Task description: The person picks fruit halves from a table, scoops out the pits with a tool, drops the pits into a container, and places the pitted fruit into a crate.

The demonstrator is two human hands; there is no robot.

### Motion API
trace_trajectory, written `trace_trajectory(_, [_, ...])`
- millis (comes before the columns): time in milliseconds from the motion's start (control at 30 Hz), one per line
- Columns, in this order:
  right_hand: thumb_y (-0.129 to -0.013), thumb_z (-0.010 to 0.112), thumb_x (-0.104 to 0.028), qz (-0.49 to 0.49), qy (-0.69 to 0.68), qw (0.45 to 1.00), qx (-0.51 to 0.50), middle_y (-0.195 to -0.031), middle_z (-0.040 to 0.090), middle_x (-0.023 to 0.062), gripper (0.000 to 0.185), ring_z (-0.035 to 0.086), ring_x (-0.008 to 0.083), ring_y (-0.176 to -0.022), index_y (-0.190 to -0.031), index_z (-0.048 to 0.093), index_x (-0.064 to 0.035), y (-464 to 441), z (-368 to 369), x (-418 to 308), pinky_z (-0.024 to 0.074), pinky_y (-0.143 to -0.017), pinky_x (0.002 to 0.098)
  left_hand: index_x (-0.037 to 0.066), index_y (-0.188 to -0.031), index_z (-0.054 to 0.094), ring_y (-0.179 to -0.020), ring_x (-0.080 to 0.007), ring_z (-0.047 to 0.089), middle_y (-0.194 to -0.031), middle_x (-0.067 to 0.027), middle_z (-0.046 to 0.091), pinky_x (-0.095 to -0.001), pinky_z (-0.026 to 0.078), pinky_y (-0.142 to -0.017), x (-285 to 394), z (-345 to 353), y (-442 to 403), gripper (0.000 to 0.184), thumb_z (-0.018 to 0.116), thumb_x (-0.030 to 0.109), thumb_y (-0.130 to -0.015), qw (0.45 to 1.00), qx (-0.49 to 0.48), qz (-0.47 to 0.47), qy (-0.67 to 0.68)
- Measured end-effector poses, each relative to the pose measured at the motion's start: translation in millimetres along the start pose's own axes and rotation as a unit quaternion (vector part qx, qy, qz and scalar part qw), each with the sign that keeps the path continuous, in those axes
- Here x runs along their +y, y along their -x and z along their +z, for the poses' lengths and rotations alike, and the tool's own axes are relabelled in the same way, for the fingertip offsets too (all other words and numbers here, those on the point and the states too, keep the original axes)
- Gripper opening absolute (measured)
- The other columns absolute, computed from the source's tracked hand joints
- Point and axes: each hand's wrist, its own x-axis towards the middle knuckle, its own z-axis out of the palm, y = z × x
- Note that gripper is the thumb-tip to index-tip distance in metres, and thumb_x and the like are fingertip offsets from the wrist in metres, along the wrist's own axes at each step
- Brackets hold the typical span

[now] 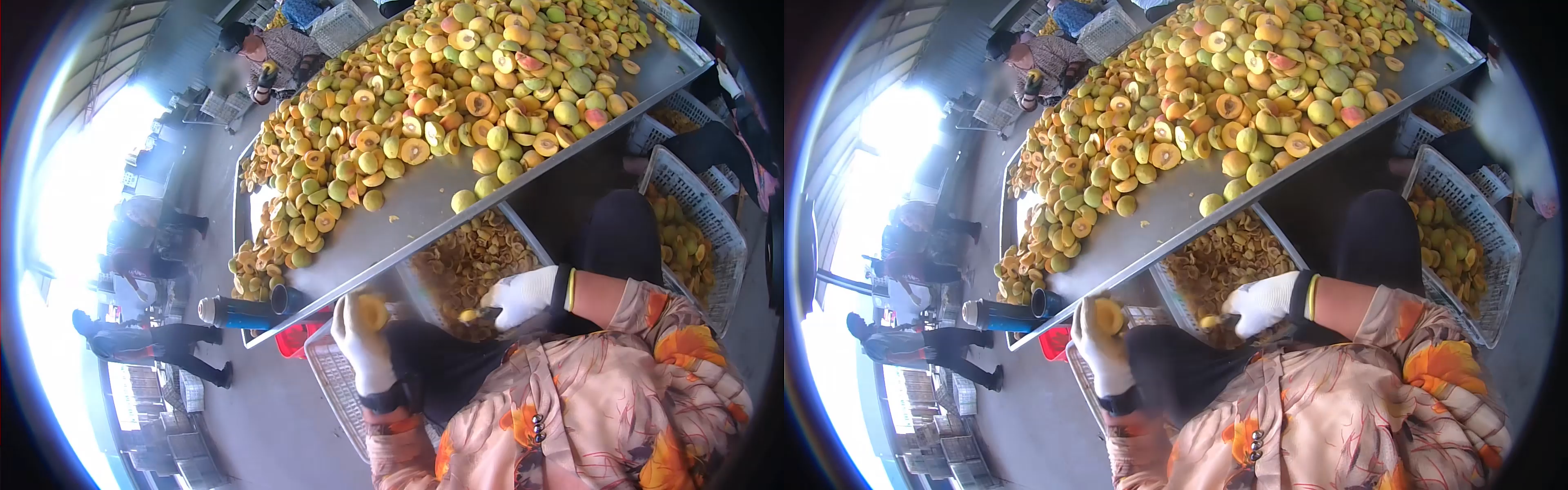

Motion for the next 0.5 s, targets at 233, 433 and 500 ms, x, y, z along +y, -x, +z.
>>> trace_trajectory(233, [-0.085,0.060,-0.026,0.050,0.061,0.993,0.094,-0.096,0.070,0.0249,0.039,0.069,0.0411,-0.093,-0.115,0.062,0.0000,-24,-2,43,0.0536,-0.081,0.0505,-0.002,-0.117,0.068,-0.100,-0.0322,0.065,-0.112,-0.0202,0.066,-0.0412,0.050,-0.091,-80,-108,-90,0.036,0.068,0.023,-0.092,0.911,-0.028,-0.004,-0.411])
trace_trajectory(433, [-0.088,0.057,-0.025,0.069,0.059,0.995,0.039,-0.097,0.072,0.0237,0.037,0.071,0.0400,-0.093,-0.116,0.064,-0.0021,-34,-2,49,0.0553,-0.083,0.0497,0.002,-0.129,0.060,-0.106,-0.0349,0.065,-0.121,-0.0211,0.064,-0.0446,0.052,-0.092,-97,34,-215,0.054,0.074,0.035,-0.088,0.852,-0.161,0.108,-0.485])
trace_trajectory(500, [-0.089,0.057,-0.026,0.083,0.070,0.994,0.007,-0.096,0.072,0.0238,0.037,0.072,0.0411,-0.091,-0.116,0.064,-0.0023,-38,1,53,0.0555,-0.082,0.0506,0.001,-0.130,0.057,-0.109,-0.0380,0.065,-0.123,-0.0237,0.063,-0.0467,0.053,-0.091,-114,76,-245,0.062,0.075,0.041,-0.086,0.821,-0.190,0.109,-0.528])
